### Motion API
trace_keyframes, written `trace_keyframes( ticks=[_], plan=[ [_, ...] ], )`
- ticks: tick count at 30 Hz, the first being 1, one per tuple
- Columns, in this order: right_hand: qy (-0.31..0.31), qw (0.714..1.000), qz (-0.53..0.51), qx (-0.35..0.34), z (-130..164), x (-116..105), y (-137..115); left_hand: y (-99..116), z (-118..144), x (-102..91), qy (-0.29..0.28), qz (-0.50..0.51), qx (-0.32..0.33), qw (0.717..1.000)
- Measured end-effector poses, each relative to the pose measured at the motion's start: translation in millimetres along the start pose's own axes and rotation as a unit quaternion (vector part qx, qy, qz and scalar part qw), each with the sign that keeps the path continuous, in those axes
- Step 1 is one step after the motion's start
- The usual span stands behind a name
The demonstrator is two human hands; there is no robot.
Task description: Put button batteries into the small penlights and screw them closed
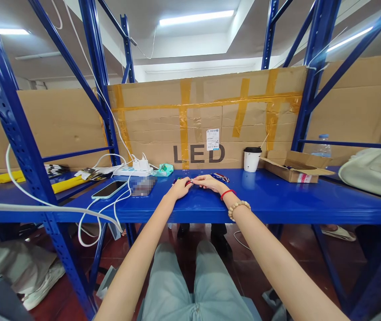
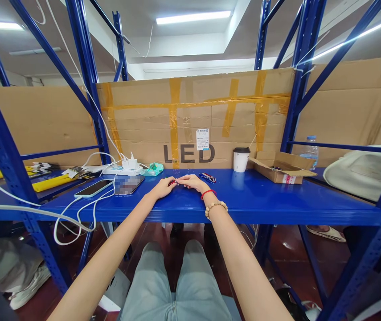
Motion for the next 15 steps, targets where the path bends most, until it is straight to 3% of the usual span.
trace_keyframes(
  ticks=[15],
  plan=[
    [0.02, 0.999, 0.041, 0.001, 10.9, 6.4, -14.3, -2.4, -2.0, 1.4, -0.019, 0.036, 0.061, 0.997]
  ],
)
Point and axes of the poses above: each hand's wrist, its own z-axis away from the middle knuckle, its own x-axis out of the palm, y = z × x, the point moved 4 cm from there along -z, towards the middle knuckle
